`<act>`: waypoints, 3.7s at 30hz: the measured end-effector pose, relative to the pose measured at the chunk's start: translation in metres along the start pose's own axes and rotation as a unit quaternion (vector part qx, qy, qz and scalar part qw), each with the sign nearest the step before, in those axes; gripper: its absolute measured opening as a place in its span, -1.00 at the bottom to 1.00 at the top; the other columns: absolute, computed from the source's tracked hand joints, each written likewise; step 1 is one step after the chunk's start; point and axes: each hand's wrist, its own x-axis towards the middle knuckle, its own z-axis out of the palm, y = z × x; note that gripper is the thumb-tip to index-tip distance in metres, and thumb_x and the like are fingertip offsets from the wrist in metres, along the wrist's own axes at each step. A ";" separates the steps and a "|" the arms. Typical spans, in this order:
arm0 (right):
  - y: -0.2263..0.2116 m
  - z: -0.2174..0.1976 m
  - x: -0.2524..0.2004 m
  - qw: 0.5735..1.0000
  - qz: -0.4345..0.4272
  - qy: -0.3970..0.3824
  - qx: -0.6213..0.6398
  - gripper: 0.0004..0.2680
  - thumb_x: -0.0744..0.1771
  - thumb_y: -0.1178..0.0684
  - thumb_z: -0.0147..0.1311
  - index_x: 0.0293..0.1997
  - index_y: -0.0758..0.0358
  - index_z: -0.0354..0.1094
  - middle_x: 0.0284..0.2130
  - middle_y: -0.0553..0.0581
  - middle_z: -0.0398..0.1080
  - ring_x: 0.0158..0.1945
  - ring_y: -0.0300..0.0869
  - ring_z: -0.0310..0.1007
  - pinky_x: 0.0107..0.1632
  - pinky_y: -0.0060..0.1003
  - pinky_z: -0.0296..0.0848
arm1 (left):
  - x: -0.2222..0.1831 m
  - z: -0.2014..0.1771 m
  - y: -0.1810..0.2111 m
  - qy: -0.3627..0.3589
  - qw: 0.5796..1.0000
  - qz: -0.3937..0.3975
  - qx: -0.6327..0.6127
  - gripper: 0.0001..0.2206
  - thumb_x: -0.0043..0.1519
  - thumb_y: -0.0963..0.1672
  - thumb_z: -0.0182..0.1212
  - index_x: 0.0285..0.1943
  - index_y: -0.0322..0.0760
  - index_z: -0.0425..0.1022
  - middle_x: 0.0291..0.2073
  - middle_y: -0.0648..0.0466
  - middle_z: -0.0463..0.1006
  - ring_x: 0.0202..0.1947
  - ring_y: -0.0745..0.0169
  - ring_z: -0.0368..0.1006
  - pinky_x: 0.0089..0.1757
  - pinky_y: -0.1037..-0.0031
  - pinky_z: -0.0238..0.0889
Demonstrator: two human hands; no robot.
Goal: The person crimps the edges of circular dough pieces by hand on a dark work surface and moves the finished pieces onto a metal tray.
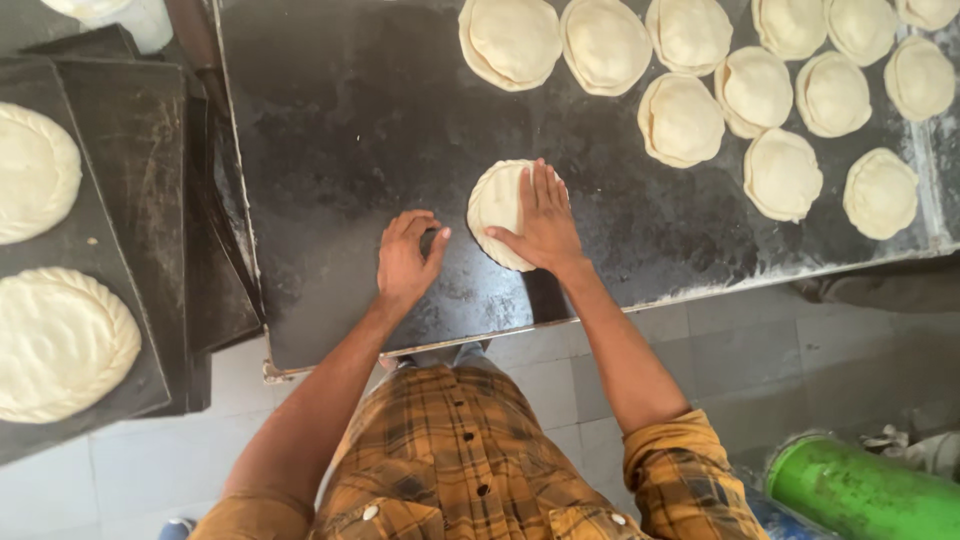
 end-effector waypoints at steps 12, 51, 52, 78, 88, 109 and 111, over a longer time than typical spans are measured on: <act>-0.053 -0.012 0.006 0.998 -0.023 -0.056 0.015 -0.13 0.26 -0.56 0.10 0.55 0.37 -0.16 0.51 0.52 -0.26 0.55 0.40 -0.38 0.43 0.41 -0.34 | -0.007 0.000 -0.005 -0.007 1.000 0.011 -0.008 -0.84 0.29 -0.12 0.24 -0.15 -0.35 0.58 -0.02 -0.09 0.57 0.00 -0.16 0.47 0.04 0.12 0.28; 0.019 -0.024 -0.028 0.984 -0.163 -0.049 0.048 -0.30 0.35 -0.35 0.01 0.48 0.50 -0.10 0.48 0.54 -0.18 0.55 0.32 -0.24 0.48 0.23 -0.22 | 0.028 0.040 0.050 -0.281 0.910 0.201 0.227 -0.19 0.29 0.22 -0.04 0.52 -0.46 0.08 0.49 -0.22 0.09 0.51 -0.16 -0.07 0.37 0.03 -0.20; 0.017 -0.027 -0.032 0.984 -0.162 -0.054 0.049 -0.31 0.34 -0.36 0.00 0.48 0.48 -0.09 0.48 0.52 -0.17 0.55 0.32 -0.24 0.49 0.21 -0.22 | 0.025 0.037 0.054 -0.282 0.914 0.195 0.218 -0.16 0.25 0.23 -0.03 0.51 -0.47 0.08 0.48 -0.24 0.10 0.49 -0.18 -0.07 0.34 0.01 -0.20; 0.072 -0.022 0.035 0.985 -0.044 0.056 0.158 -0.54 0.31 -0.10 0.30 0.26 0.40 0.29 0.16 0.39 0.34 0.21 0.22 0.34 0.21 -0.01 0.32 | 0.073 0.079 0.029 -0.087 0.993 0.002 0.074 -0.57 0.29 -0.08 0.25 0.29 -0.41 0.43 0.11 -0.20 0.50 0.11 -0.26 0.40 0.11 0.11 0.26; 0.086 0.004 0.071 0.927 0.087 -0.095 0.352 -0.68 0.11 0.11 0.47 -0.19 0.36 0.42 -0.26 0.20 0.47 -0.21 -0.14 0.49 -0.16 -0.25 0.46 | 0.102 0.107 -0.001 -0.176 0.979 -0.093 0.042 -0.63 0.06 -0.05 0.53 -0.04 -0.25 0.56 -0.10 -0.15 0.54 -0.05 -0.09 0.50 -0.03 0.22 0.35; 0.042 -0.108 -0.013 0.600 -0.155 -0.131 0.774 -0.36 0.17 -0.01 0.49 0.33 0.25 0.14 0.33 0.33 0.28 0.40 0.02 0.34 0.43 -0.07 0.36 | 0.068 -0.048 0.170 -0.295 0.952 0.071 -0.037 -0.74 0.10 -0.05 0.42 -0.11 -0.24 0.68 -0.41 -0.13 0.65 -0.33 -0.12 0.60 -0.23 0.19 0.39; 0.028 -0.092 -0.008 0.474 -0.155 -0.189 0.846 -0.25 0.18 -0.10 0.50 0.47 0.28 0.06 0.42 0.30 0.20 0.49 0.03 0.25 0.52 -0.06 0.26 | 0.065 -0.083 0.175 -0.243 0.967 0.055 -0.060 -0.73 0.09 -0.06 0.44 -0.14 -0.30 0.66 -0.39 -0.13 0.65 -0.35 -0.05 0.62 -0.26 0.26 0.41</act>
